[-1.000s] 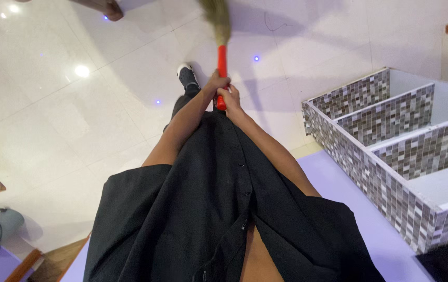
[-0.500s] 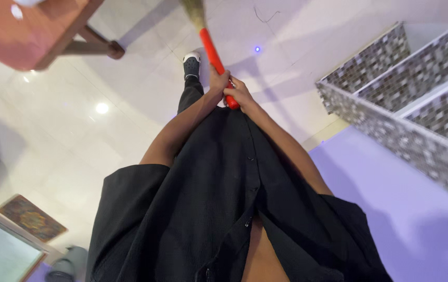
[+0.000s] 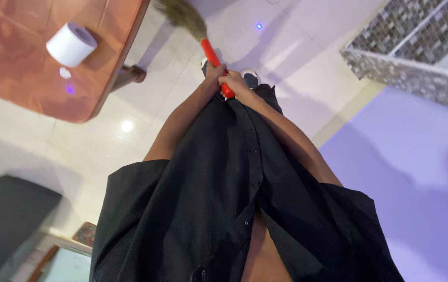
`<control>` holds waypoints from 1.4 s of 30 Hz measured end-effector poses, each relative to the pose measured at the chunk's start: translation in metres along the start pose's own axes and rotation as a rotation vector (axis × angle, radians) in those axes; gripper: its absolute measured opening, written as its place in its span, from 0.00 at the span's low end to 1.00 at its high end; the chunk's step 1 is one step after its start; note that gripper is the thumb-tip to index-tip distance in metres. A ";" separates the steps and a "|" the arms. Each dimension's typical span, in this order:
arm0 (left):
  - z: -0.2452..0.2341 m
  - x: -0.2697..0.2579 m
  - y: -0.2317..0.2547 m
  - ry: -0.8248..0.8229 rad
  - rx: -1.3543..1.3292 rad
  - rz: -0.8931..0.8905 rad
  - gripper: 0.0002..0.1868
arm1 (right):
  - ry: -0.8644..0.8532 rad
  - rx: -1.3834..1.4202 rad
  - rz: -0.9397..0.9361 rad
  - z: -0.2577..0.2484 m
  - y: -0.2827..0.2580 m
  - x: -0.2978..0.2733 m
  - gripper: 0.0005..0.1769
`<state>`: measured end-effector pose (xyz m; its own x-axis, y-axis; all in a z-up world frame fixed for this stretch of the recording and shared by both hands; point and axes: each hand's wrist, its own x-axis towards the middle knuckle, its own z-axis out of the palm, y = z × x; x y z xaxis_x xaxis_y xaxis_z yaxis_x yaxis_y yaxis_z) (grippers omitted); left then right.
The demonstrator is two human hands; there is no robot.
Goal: The person sweeps the floor using a broom with a red handle, moving debris from different areas of the room toward a central point.
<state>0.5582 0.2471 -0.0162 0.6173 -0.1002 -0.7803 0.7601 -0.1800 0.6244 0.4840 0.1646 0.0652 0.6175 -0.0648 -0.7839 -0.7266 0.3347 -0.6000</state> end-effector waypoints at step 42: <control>-0.039 -0.064 -0.068 -0.912 0.868 0.271 0.32 | 0.735 0.865 -0.308 0.137 0.122 -0.107 0.40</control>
<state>0.4746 0.3038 -0.0073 0.1079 -0.8006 -0.5894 0.0401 -0.5888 0.8073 0.3705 0.3409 0.0979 0.2033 -0.6866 -0.6980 0.0444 0.7187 -0.6939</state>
